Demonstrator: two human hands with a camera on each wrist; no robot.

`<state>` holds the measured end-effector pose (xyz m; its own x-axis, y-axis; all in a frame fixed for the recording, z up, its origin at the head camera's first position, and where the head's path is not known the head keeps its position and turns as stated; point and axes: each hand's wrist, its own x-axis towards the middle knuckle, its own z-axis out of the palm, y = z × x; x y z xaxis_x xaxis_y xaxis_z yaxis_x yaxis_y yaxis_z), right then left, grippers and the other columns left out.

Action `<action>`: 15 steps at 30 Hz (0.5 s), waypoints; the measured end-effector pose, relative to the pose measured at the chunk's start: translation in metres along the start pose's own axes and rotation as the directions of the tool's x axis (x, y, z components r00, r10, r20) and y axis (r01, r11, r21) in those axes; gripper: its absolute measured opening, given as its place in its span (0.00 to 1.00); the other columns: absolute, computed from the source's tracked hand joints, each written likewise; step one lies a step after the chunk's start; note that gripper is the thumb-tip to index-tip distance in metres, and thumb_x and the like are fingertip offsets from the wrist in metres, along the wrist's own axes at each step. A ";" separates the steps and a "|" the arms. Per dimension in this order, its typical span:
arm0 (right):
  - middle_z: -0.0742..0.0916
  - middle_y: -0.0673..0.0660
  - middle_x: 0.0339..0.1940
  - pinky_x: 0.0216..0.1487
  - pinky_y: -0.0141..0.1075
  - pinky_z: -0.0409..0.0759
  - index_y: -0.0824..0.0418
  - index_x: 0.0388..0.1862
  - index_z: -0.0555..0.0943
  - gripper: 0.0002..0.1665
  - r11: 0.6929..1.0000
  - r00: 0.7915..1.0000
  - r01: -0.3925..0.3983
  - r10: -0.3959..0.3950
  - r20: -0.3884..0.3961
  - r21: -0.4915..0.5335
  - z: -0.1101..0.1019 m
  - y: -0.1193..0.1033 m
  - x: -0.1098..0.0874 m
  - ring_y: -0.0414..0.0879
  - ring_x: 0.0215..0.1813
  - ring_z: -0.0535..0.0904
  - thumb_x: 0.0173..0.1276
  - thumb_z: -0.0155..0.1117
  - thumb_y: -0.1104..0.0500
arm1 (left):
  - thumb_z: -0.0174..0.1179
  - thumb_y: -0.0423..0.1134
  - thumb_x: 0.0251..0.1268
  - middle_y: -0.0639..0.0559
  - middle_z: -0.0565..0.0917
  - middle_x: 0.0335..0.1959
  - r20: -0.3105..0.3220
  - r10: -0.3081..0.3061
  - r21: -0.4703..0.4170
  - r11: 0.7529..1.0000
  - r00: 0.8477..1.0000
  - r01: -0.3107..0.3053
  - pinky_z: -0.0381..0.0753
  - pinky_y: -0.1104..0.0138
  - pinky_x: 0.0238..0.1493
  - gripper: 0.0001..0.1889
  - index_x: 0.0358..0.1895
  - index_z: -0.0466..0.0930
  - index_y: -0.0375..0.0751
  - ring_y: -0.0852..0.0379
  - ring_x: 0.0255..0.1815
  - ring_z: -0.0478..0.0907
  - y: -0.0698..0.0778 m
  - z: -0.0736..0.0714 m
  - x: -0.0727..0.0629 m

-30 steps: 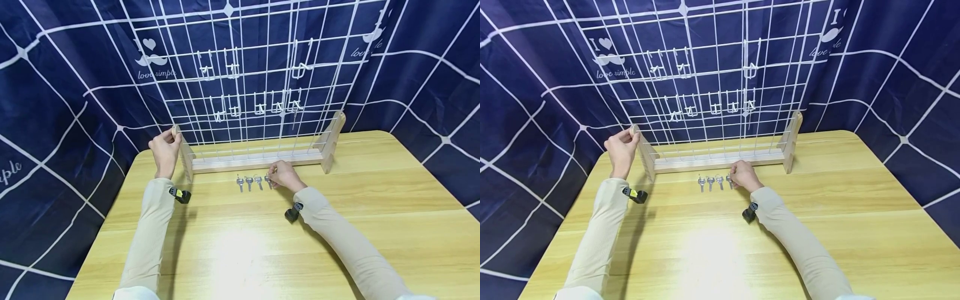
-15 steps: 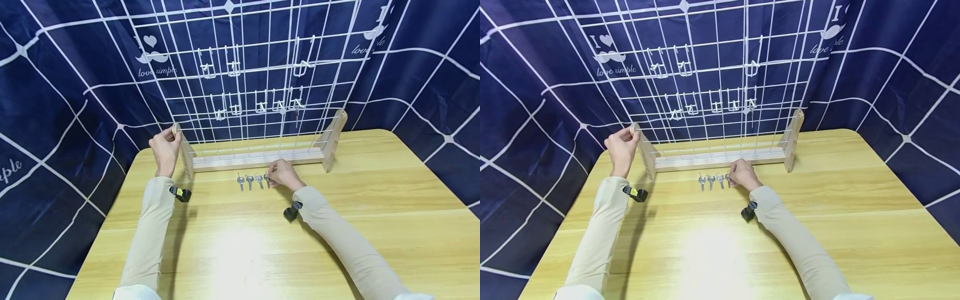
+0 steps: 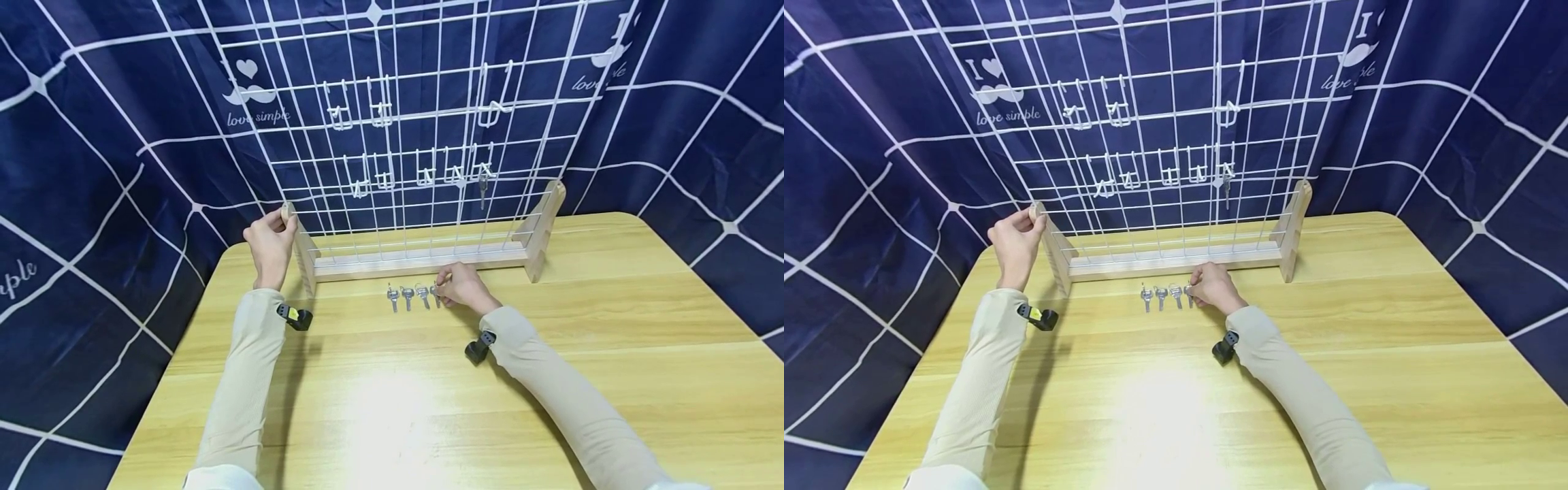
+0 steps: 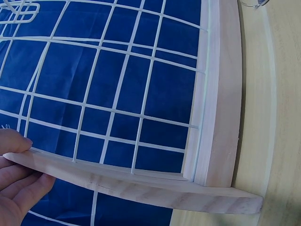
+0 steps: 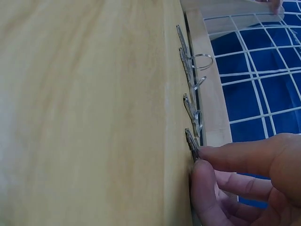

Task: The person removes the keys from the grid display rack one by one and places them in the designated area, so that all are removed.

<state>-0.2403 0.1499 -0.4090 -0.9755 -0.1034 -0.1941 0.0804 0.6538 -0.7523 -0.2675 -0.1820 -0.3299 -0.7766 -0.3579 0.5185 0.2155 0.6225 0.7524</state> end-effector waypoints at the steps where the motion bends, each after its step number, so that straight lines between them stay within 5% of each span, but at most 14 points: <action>1: 0.86 0.61 0.25 0.27 0.34 0.83 0.70 0.37 0.79 0.08 1.000 1.000 -0.002 0.002 -0.002 -0.004 0.000 0.000 0.000 0.44 0.21 0.81 0.59 0.67 0.69 | 0.62 0.35 0.59 0.41 0.87 0.35 0.000 0.000 -0.001 1.000 1.000 0.000 0.81 0.60 0.46 0.11 0.42 0.88 0.37 0.49 0.39 0.86 0.000 0.000 0.000; 15: 0.87 0.61 0.30 0.30 0.35 0.83 0.67 0.41 0.80 0.12 0.999 1.000 0.004 -0.004 0.003 -0.048 -0.018 0.000 -0.005 0.46 0.25 0.84 0.63 0.68 0.60 | 0.62 0.35 0.59 0.41 0.87 0.35 0.000 -0.007 -0.006 1.000 1.000 0.007 0.81 0.61 0.45 0.10 0.41 0.88 0.36 0.49 0.38 0.86 0.002 0.000 0.000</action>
<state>-0.2387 0.1635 -0.3963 -0.9752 -0.1086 -0.1928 0.0661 0.6888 -0.7219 -0.2671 -0.1810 -0.3287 -0.7782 -0.3624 0.5130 0.2131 0.6159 0.7584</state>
